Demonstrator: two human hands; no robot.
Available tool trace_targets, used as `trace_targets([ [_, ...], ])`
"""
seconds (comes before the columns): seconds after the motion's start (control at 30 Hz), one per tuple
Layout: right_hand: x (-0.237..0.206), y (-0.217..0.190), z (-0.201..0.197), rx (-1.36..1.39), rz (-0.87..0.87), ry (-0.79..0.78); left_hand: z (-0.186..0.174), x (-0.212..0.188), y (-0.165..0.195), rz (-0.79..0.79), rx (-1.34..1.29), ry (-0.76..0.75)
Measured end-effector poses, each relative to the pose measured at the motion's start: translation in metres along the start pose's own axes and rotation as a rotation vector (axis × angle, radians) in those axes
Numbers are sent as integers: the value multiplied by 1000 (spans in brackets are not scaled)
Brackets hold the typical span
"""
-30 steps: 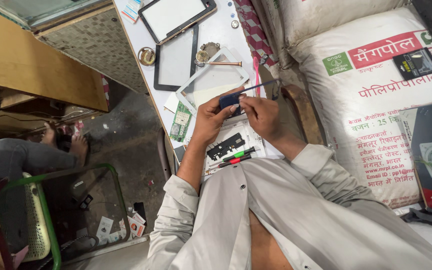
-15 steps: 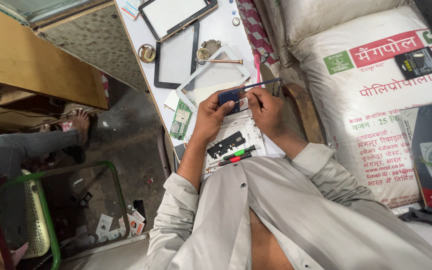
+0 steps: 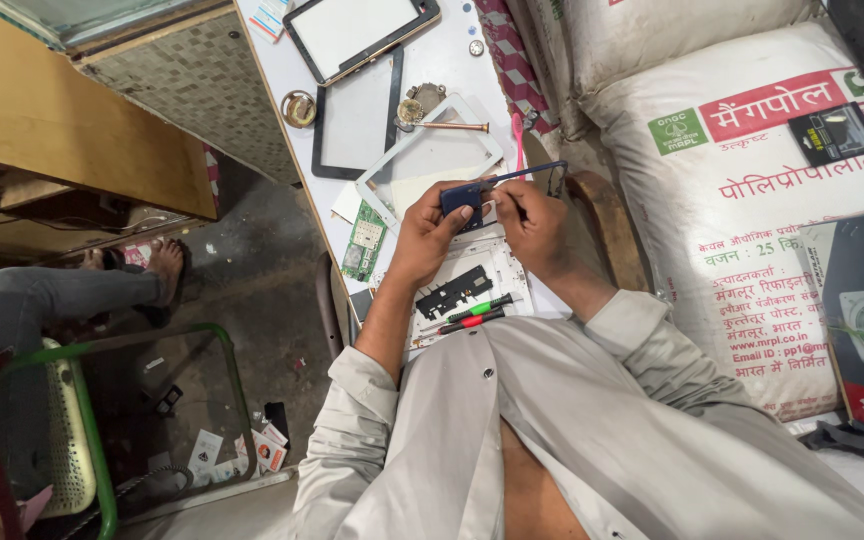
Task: The person sits at a workbench and fits a dark blue phone middle frame, pressing it by hand and working around its edges with a small pry tool. They align the frame with other disassembled phone parts and screens on the bench, then set the frame down on the work surface.
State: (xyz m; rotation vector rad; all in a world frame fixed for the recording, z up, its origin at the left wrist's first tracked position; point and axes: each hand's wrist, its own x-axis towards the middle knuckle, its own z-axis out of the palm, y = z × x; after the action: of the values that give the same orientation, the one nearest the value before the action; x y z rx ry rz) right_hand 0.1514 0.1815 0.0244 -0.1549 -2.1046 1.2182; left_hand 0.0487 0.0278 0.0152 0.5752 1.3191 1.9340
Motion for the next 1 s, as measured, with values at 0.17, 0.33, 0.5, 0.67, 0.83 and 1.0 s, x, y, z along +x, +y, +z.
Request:
trace_targets([
  [0.17,2,-1,0,-4,-13,-22,2,1,2,32,-56,-53],
  [0.33,5,-7,-3,37,34,-81,0,2,-2,5,-41,-38],
  [0.5,11,-15,-7,25,12,-142,-2,1,-3,36,88,-12],
  [0.67,14,-18,-9,-125,40,-213,-3,1,-5,47,23,0],
  [0.83,11,-12,-6,-85,-46,-167,-4,1,-5,26,26,2],
  [1.0,8,-6,-1,90,-18,-107,-3,2,-4,7,2,-11],
])
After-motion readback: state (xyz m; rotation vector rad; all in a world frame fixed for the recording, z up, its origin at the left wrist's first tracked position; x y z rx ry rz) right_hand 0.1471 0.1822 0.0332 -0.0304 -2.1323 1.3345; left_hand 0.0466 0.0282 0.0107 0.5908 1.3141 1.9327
